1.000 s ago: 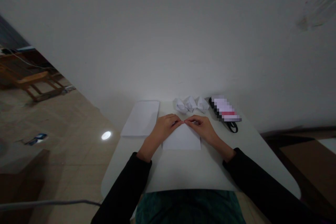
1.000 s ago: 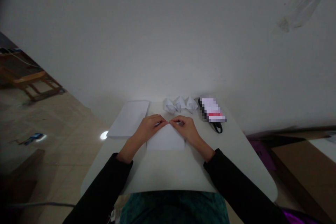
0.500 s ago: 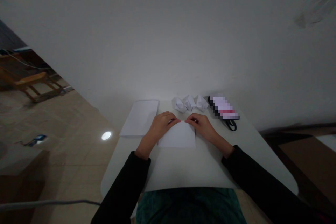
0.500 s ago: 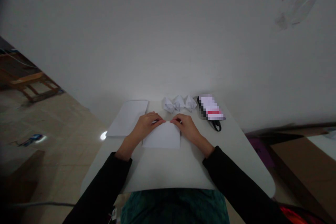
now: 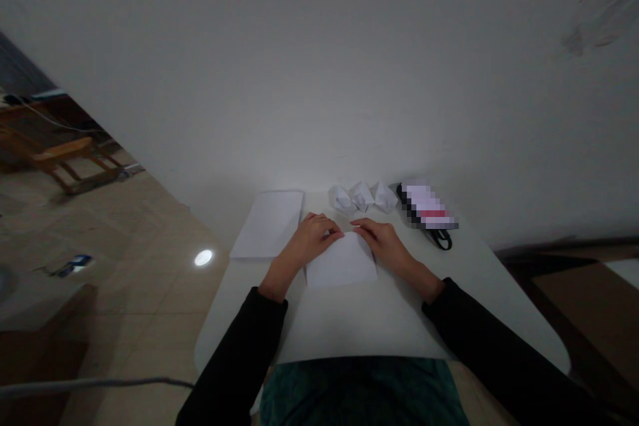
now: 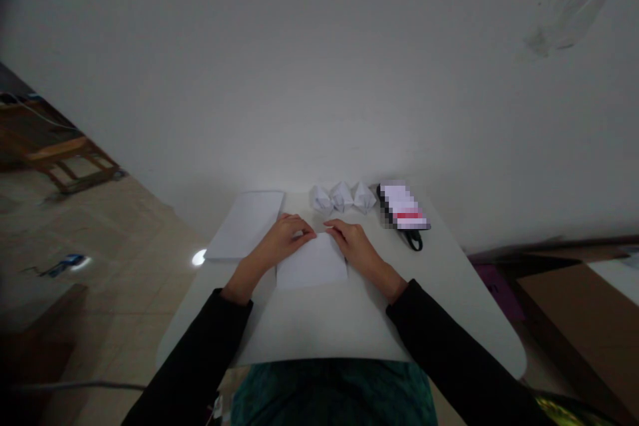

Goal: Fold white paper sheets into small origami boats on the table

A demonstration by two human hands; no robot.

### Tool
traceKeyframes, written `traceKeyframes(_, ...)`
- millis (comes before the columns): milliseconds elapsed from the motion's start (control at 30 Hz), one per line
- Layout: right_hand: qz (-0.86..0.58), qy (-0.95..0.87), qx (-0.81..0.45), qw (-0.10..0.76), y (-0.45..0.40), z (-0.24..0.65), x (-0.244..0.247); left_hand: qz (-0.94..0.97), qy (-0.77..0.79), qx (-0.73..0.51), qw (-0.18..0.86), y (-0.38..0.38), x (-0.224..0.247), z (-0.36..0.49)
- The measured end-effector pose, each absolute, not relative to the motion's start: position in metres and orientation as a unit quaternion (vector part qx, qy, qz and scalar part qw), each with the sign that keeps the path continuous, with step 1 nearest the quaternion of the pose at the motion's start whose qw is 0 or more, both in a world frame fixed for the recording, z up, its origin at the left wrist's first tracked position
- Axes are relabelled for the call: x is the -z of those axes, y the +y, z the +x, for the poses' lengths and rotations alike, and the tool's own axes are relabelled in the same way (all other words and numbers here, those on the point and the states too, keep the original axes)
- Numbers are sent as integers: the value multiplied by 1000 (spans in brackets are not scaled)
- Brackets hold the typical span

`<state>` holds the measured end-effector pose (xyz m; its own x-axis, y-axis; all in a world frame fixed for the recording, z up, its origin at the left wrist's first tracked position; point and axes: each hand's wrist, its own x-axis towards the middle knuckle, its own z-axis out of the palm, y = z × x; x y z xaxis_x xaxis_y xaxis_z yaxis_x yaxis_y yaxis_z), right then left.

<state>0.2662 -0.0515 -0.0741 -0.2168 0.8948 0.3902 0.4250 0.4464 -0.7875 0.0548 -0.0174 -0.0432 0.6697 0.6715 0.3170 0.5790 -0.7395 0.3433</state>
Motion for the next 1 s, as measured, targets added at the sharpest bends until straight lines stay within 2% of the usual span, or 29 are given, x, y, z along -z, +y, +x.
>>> traceKeyframes(533, -472, -663, -338, 473, -42, 276, 78, 792, 444, -284, 309, -12, 33, 38)
traceKeyframes(633, -473, -663, -339, 472, -39, 279, 77, 798, 445, -281, 293, -6, 35, 31)
traceKeyframes(800, -474, -676, -315, 469, -37, 286, 71, 825, 443, -305, 176, -6, 34, 29)
traceKeyframes(1000, -444, -710, -337, 431, -42, 286, 59, 852, 392, -240, 250, -22, 31, 46)
